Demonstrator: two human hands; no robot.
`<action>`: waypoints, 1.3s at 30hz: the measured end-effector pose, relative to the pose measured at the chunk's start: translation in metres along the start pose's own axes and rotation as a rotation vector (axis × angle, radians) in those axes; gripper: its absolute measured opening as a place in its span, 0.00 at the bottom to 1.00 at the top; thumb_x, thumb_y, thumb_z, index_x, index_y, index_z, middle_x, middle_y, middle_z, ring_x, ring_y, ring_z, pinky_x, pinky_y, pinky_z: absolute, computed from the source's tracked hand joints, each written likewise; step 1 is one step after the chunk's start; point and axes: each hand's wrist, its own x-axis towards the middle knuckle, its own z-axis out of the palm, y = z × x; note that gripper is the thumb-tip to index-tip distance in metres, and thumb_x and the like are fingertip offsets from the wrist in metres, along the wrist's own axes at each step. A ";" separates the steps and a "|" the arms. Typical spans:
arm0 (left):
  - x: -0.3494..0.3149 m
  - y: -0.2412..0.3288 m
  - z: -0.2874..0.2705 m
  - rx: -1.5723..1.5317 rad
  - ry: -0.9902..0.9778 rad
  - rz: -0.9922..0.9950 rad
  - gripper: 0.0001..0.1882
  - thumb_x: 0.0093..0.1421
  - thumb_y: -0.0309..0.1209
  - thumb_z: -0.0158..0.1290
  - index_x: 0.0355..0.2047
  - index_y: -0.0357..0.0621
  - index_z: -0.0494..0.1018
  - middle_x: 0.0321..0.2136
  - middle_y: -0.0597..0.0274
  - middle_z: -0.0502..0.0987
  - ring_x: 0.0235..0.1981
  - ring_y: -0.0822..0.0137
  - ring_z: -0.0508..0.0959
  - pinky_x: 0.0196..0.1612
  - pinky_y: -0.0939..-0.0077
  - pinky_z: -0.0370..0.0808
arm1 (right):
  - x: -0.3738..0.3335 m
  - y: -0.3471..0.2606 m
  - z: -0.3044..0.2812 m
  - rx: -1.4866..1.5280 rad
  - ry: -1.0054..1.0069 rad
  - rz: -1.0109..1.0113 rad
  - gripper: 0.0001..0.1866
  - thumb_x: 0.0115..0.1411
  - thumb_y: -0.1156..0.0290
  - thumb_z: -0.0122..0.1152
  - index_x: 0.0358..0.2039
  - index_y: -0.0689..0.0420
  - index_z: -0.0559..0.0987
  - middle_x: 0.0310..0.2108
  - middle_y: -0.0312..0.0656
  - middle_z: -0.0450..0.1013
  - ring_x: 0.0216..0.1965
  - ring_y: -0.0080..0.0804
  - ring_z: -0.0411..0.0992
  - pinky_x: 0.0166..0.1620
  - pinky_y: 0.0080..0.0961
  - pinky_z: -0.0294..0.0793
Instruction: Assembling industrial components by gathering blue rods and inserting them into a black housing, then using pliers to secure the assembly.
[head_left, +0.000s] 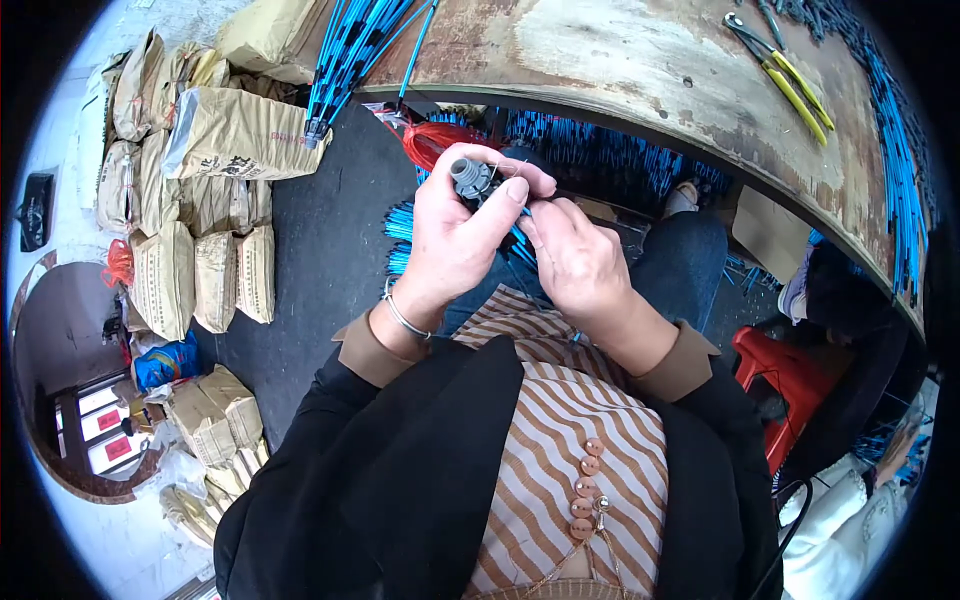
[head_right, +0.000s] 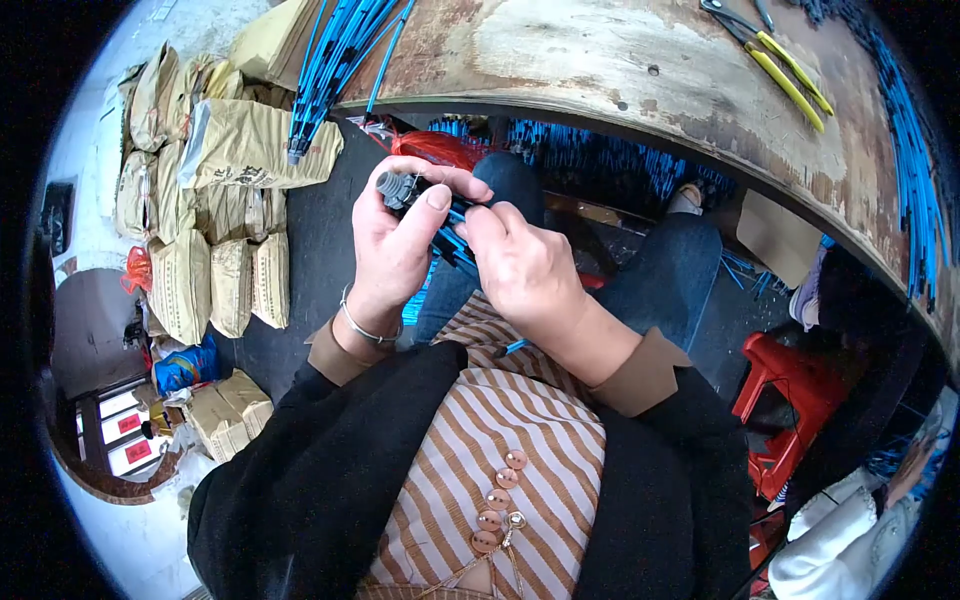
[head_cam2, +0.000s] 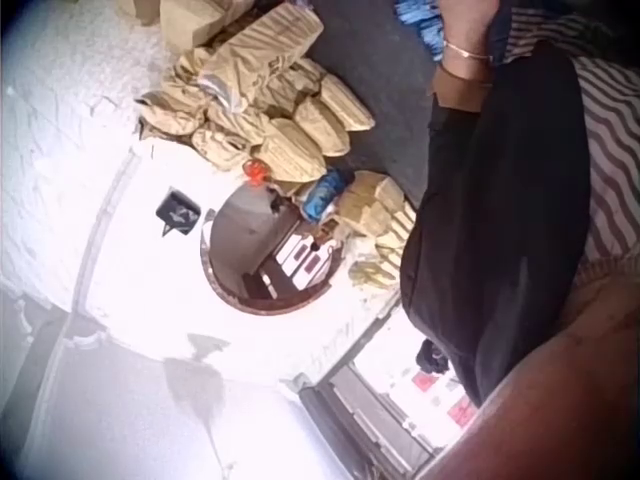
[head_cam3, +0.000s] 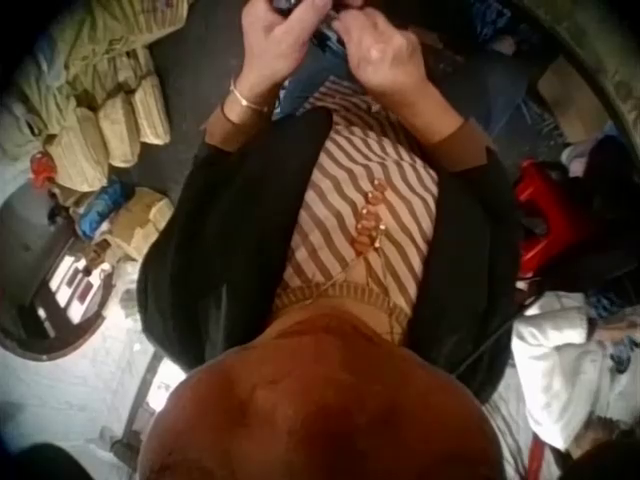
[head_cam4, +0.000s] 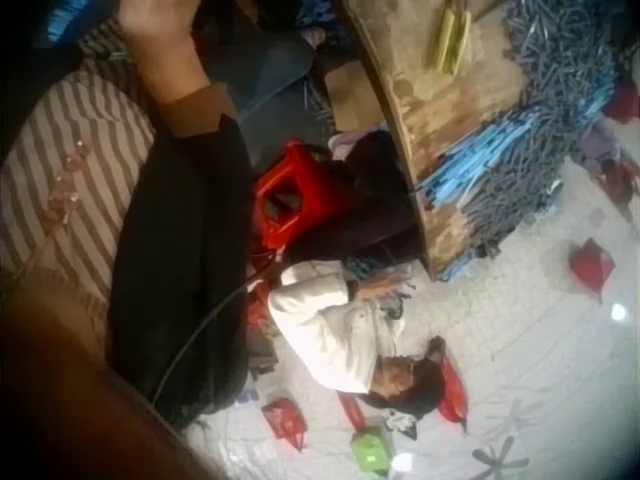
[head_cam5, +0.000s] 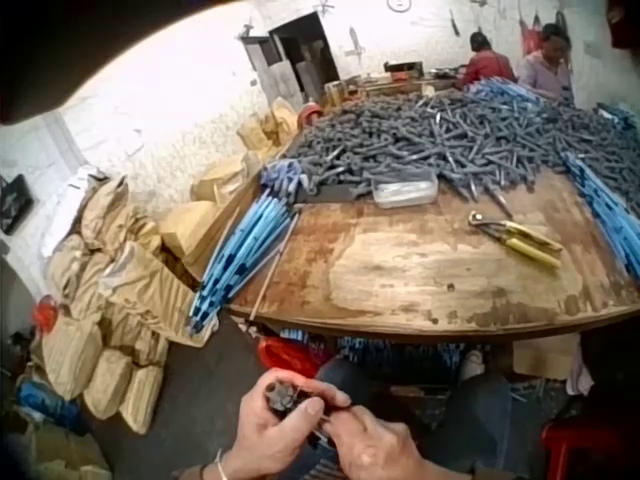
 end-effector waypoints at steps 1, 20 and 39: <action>0.001 -0.001 0.003 0.006 0.026 0.001 0.09 0.55 0.20 0.46 0.37 0.38 0.64 0.31 0.48 0.76 0.34 0.60 0.76 0.41 0.70 0.73 | -0.001 -0.002 -0.002 -0.035 -0.018 0.017 0.03 0.55 0.77 0.55 0.31 0.60 0.73 0.26 0.44 0.70 0.18 0.37 0.68 0.22 0.30 0.68; 0.014 -0.005 -0.008 -0.080 -0.091 0.034 0.04 0.55 0.18 0.46 0.31 0.38 0.64 0.23 0.51 0.74 0.26 0.63 0.74 0.33 0.73 0.73 | 0.008 0.040 -0.005 0.156 -0.058 -0.090 0.04 0.50 0.79 0.58 0.28 0.61 0.77 0.27 0.41 0.73 0.23 0.34 0.66 0.29 0.23 0.68; 0.026 0.006 0.017 -0.169 -0.426 -0.053 0.13 0.52 0.19 0.52 0.40 0.40 0.68 0.23 0.61 0.74 0.23 0.72 0.72 0.30 0.81 0.69 | 0.078 0.183 -0.197 -1.048 0.054 0.053 0.20 0.54 0.63 0.57 0.49 0.52 0.73 0.50 0.43 0.68 0.47 0.43 0.67 0.50 0.35 0.65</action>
